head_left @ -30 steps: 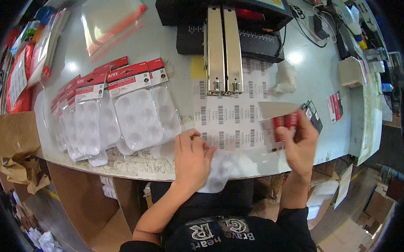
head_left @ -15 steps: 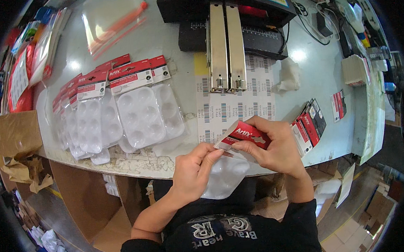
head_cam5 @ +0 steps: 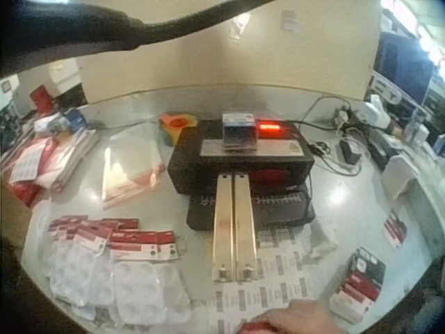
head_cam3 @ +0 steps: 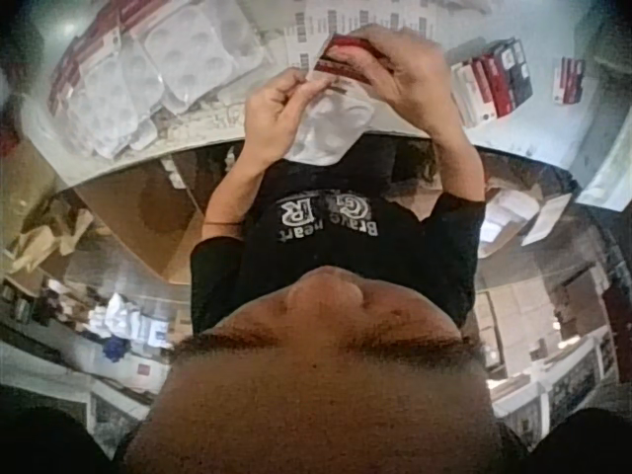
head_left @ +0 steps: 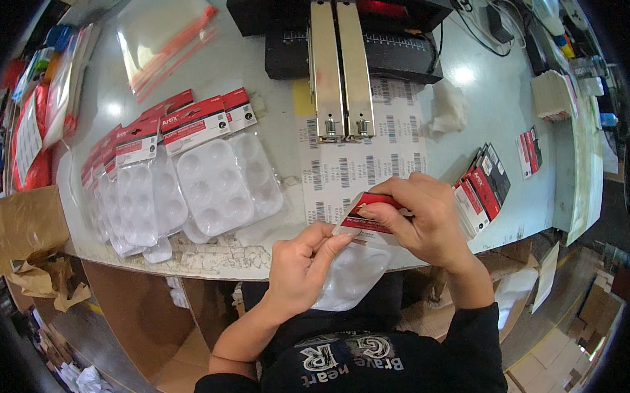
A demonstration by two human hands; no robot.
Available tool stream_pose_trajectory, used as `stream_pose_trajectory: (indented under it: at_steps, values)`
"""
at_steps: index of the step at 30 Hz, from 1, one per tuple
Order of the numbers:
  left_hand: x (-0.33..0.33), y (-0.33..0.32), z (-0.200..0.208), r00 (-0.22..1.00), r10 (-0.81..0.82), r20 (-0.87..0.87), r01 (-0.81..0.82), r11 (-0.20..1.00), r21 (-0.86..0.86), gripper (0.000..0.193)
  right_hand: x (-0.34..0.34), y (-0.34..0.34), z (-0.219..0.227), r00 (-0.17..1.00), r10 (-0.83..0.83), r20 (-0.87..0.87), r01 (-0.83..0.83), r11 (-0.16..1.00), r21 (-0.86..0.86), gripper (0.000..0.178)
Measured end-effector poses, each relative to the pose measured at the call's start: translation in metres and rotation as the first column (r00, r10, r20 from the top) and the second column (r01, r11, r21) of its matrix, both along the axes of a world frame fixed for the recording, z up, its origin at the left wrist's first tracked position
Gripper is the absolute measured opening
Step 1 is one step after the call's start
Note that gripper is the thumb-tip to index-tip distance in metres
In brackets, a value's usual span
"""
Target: The person repeatedly places white plastic mixing palettes into clear plastic bags, then inserts red Artix header cards into the bags. They stack the packaged items on the table and place them into a cardboard box. The person also handles a label printer and printed labels on the table.
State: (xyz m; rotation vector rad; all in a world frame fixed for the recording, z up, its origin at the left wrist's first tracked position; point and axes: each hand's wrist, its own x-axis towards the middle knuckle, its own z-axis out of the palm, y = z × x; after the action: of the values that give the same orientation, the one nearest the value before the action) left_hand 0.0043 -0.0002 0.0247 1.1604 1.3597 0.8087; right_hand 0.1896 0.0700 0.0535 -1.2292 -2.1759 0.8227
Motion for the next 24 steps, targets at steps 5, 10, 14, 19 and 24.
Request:
stream_pose_trajectory:
  at_steps: [5, 10, 14, 19, 24]
  values:
    - [0.002, 0.0, -0.003, 1.0, 0.01, 0.007, -0.011, 0.998, 0.07, 0.018, -0.002, 0.004, -0.008, 0.999, 0.054, -0.001, -0.052, 0.976, 0.214, 0.017]
    - [0.005, 0.001, -0.002, 0.998, 0.027, -0.057, -0.017, 0.986, 0.168, 0.017, -0.002, 0.001, -0.018, 0.999, -0.041, 0.02, 0.032, 0.942, 0.333, 0.023]
    - [0.008, -0.001, -0.002, 0.989, 0.015, -0.148, 0.02, 0.973, 0.23, 0.016, -0.003, -0.001, -0.022, 0.997, -0.068, 0.04, 0.052, 0.942, 0.33, 0.024]
    - [0.002, -0.001, -0.012, 0.965, 0.172, -0.2, -0.107, 0.947, 0.302, 0.019, 0.008, 0.001, -0.014, 0.961, -0.257, -0.1, 0.261, 0.964, 0.038, 0.019]
    - [-0.004, 0.004, -0.027, 0.936, 0.352, 0.012, -0.346, 0.915, 0.207, 0.026, 0.022, -0.011, -0.01, 0.921, -0.337, -0.194, 0.072, 0.638, -0.766, 0.02]
